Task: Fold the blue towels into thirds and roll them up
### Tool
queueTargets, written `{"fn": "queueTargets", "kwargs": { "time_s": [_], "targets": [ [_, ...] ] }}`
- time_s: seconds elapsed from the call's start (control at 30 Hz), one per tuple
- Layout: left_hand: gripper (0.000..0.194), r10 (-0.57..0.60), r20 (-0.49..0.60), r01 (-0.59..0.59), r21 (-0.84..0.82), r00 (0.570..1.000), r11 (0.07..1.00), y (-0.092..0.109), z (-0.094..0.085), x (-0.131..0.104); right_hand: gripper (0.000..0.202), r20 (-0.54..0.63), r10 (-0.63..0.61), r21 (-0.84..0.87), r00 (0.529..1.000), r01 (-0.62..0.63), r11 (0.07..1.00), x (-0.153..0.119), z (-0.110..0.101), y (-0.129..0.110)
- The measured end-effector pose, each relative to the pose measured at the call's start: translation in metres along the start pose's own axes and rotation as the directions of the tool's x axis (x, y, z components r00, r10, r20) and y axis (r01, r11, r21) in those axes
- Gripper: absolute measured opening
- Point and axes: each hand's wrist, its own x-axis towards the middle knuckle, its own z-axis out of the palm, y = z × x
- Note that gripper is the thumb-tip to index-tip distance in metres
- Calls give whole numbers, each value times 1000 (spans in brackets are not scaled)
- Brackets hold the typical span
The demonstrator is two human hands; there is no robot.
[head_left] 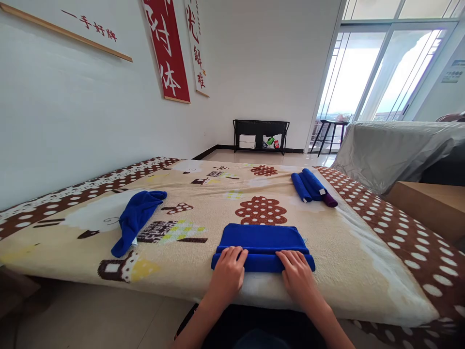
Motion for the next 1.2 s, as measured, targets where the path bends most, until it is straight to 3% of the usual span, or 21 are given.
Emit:
{"fn": "queueTargets", "kwargs": {
  "time_s": [0.1,0.2,0.43,0.53,0.67,0.83,0.93,1.03,1.2],
  "targets": [
    [43,142,1,-141,-135,990,981,19,10,6,51,17,-130,143,991,126,982,7,6,-16],
    [38,120,19,-115,-175,993,978,19,14,7,38,14,-83,118,996,81,990,7,7,-12],
    [36,-3,-65,-2,-71,998,997,-41,11,-19,41,-49,90,-78,995,-93,993,-24,2,54],
    [36,-65,-122,66,-1,990,998,-49,13,-29,40,-67,104,-121,992,-112,986,-32,2,65],
    [35,-106,-165,107,-4,981,994,-24,15,-21,35,-107,130,-125,986,-143,982,-21,4,40],
    [40,84,0,-83,-134,996,987,21,18,9,37,4,3,43,1000,-3,999,8,13,-16],
    [41,95,59,-85,-150,994,985,27,20,19,36,45,13,46,999,-15,999,16,18,-27],
    [41,53,58,-46,-115,997,992,11,20,15,40,44,68,-16,997,-68,998,12,17,-12],
    [41,-15,1,15,-16,1000,1000,-34,15,-10,47,4,184,-135,983,-182,974,-12,11,35]
  ]
}}
